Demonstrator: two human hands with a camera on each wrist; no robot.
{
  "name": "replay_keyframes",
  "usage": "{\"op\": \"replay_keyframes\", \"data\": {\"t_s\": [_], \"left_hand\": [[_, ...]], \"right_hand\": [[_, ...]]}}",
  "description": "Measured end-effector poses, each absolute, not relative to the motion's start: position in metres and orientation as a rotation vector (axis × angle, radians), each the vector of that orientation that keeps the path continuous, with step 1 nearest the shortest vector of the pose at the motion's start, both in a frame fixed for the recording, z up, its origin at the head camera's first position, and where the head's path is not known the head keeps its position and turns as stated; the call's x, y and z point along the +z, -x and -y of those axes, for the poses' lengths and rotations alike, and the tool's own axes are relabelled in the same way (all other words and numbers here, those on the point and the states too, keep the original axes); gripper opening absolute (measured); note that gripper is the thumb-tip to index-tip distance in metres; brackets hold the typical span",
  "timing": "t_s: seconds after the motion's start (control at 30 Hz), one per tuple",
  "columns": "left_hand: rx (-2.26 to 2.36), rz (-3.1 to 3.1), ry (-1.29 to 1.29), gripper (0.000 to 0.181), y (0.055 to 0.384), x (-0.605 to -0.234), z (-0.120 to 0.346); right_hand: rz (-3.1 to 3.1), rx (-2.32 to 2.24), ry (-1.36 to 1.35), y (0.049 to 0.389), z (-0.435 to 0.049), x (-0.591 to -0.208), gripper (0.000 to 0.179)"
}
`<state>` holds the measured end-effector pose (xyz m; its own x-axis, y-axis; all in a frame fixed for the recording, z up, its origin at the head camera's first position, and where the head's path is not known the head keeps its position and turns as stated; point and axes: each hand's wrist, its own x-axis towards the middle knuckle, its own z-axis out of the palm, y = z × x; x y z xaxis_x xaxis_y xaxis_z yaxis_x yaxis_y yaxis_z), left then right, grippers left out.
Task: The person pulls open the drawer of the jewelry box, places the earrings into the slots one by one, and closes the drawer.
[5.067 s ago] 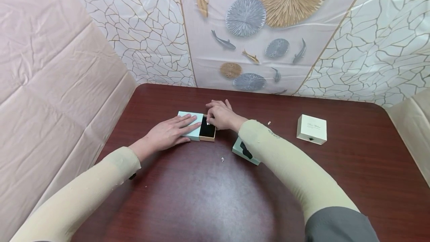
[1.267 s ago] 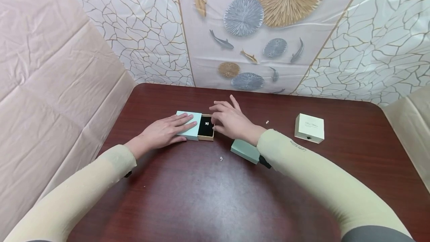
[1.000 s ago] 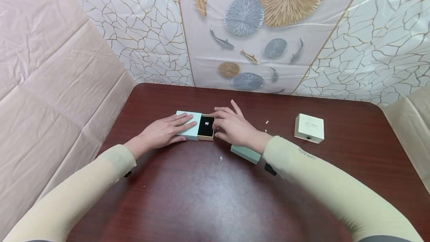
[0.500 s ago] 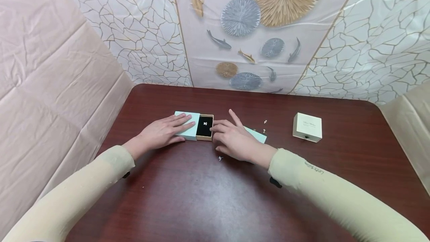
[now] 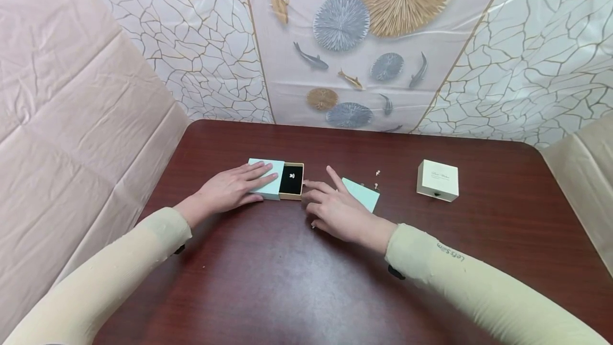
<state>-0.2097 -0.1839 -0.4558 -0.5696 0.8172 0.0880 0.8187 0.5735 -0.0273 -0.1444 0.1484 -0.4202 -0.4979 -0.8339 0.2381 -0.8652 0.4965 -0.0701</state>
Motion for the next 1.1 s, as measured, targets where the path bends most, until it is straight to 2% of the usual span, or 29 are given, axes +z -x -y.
{"op": "replay_keyframes", "data": {"t_s": [1.1], "left_hand": [[-0.043, 2.717, 1.406, 0.065, 0.210, -0.456, 0.183]], "right_hand": [[2.515, 0.153, -1.455, 0.136, -0.149, -0.448, 0.014]]}}
